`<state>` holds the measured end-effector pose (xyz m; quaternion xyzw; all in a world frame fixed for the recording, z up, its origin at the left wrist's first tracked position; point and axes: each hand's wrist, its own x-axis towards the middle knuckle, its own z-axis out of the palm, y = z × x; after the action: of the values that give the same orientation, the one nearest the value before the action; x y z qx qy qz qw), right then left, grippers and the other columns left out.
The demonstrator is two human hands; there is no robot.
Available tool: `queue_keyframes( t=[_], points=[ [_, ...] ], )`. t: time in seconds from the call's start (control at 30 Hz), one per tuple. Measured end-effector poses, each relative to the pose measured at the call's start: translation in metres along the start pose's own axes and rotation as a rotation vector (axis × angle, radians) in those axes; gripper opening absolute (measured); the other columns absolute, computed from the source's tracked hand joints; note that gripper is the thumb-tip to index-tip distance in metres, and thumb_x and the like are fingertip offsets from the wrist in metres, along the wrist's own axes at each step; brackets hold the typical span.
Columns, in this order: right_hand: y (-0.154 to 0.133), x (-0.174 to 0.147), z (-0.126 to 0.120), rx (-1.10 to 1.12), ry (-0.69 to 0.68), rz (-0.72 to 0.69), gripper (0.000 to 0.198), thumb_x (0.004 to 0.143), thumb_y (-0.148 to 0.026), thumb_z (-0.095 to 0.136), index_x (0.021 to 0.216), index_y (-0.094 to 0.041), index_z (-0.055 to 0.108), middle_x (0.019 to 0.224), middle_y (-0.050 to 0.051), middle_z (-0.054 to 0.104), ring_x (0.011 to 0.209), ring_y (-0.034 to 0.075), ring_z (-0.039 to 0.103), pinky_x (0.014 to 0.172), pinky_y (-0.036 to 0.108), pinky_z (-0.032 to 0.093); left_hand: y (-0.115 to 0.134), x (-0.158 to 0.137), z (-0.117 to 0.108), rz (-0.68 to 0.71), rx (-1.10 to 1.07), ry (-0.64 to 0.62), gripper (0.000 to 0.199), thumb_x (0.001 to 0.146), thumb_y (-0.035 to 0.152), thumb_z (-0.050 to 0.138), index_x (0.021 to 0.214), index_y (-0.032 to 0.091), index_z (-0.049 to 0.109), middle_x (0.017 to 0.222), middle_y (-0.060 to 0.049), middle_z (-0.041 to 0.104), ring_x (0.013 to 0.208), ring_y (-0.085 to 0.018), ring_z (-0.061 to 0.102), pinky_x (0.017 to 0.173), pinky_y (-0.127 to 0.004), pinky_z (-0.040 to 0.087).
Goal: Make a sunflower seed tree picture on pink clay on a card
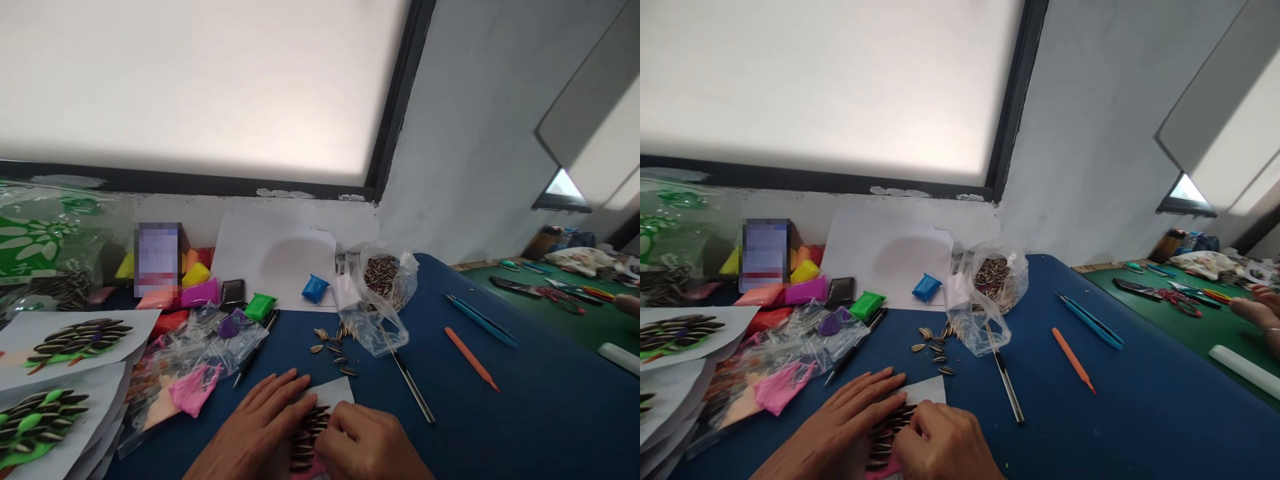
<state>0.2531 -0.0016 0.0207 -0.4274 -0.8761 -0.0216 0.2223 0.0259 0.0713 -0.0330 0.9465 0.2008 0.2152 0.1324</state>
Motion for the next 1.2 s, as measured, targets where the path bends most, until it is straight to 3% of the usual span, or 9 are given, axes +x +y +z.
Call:
queue_keyframes(
  t=[0.13,0.3,0.4,0.5,0.67,0.77,0.97,1.07,1.2],
  points=[
    [-0.001,0.003,-0.009,0.06,0.173,0.082,0.03,0.097,-0.019,0.04,0.072,-0.02,0.056,0.065,0.001,0.056,0.054,0.014,0.052,0.051,0.025,0.033,0.0,0.0,-0.001,-0.003,-0.013,0.006,0.087,0.091,0.068,0.061,0.16,0.038,0.016,0.158,-0.005,0.039,0.139,-0.037,0.044,0.109,-0.056,0.044],
    [0.021,0.009,-0.038,0.085,0.002,0.256,0.022,0.096,-0.011,0.046,0.084,-0.017,0.063,0.079,0.004,0.064,0.066,0.016,0.061,0.058,0.025,0.041,0.008,0.0,-0.006,-0.055,-0.041,-0.011,0.081,0.094,0.068,0.057,0.159,0.041,0.017,0.158,-0.003,0.041,0.14,-0.036,0.044,0.109,-0.057,0.044],
    [0.039,0.015,-0.044,0.01,-0.079,0.354,0.023,0.097,-0.009,0.048,0.089,-0.017,0.068,0.084,0.005,0.066,0.072,0.017,0.064,0.064,0.026,0.045,0.018,0.001,-0.018,-0.098,-0.097,0.009,0.07,0.099,0.066,0.048,0.158,0.038,0.024,0.159,-0.003,0.04,0.143,-0.034,0.04,0.113,-0.057,0.039],
    [0.054,0.023,-0.045,-0.127,-0.227,0.442,0.023,0.098,-0.01,0.05,0.098,-0.019,0.071,0.089,0.005,0.068,0.077,0.018,0.067,0.066,0.027,0.046,0.023,0.002,-0.026,-0.076,-0.14,-0.005,0.076,0.096,0.072,0.044,0.159,0.034,0.024,0.16,-0.003,0.038,0.144,-0.034,0.039,0.115,-0.055,0.037],
    [0.072,0.031,-0.049,-0.263,-0.304,0.55,0.02,0.097,-0.012,0.052,0.101,-0.014,0.072,0.094,0.011,0.069,0.08,0.024,0.069,0.065,0.031,0.047,0.017,0.004,-0.021,-0.079,-0.058,-0.011,0.077,0.099,0.055,0.058,0.16,0.042,0.012,0.159,0.003,0.037,0.141,-0.03,0.044,0.115,-0.045,0.039],
    [0.077,0.032,-0.052,-0.293,-0.297,0.575,0.02,0.097,-0.011,0.052,0.101,-0.012,0.071,0.097,0.013,0.068,0.083,0.026,0.069,0.066,0.032,0.048,0.011,0.002,-0.014,-0.095,-0.013,-0.009,0.079,0.099,0.047,0.063,0.158,0.046,0.01,0.157,0.005,0.041,0.14,-0.029,0.046,0.113,-0.045,0.042],
    [0.072,0.041,-0.049,-0.247,-0.323,0.499,0.018,0.1,-0.017,0.054,0.096,-0.018,0.07,0.097,0.006,0.068,0.085,0.019,0.067,0.072,0.028,0.048,0.001,-0.004,0.006,-0.062,0.069,0.019,0.082,0.095,0.057,0.064,0.159,0.042,0.014,0.156,0.002,0.041,0.138,-0.032,0.047,0.11,-0.046,0.046],
    [0.072,0.049,-0.044,-0.274,-0.328,0.522,0.014,0.099,-0.019,0.057,0.097,-0.015,0.07,0.099,0.009,0.068,0.086,0.024,0.068,0.07,0.031,0.048,-0.001,-0.005,0.014,-0.076,0.108,0.063,0.075,0.102,0.049,0.057,0.159,0.042,0.01,0.155,0.001,0.042,0.139,-0.03,0.046,0.111,-0.047,0.045],
    [0.076,0.057,-0.041,-0.299,-0.36,0.527,0.016,0.098,-0.014,0.054,0.097,-0.013,0.069,0.1,0.012,0.068,0.086,0.025,0.068,0.069,0.032,0.048,-0.002,-0.005,0.016,-0.048,0.147,0.052,0.085,0.097,0.054,0.063,0.16,0.041,0.007,0.155,0.0,0.043,0.138,-0.031,0.048,0.109,-0.047,0.046]
  ],
)
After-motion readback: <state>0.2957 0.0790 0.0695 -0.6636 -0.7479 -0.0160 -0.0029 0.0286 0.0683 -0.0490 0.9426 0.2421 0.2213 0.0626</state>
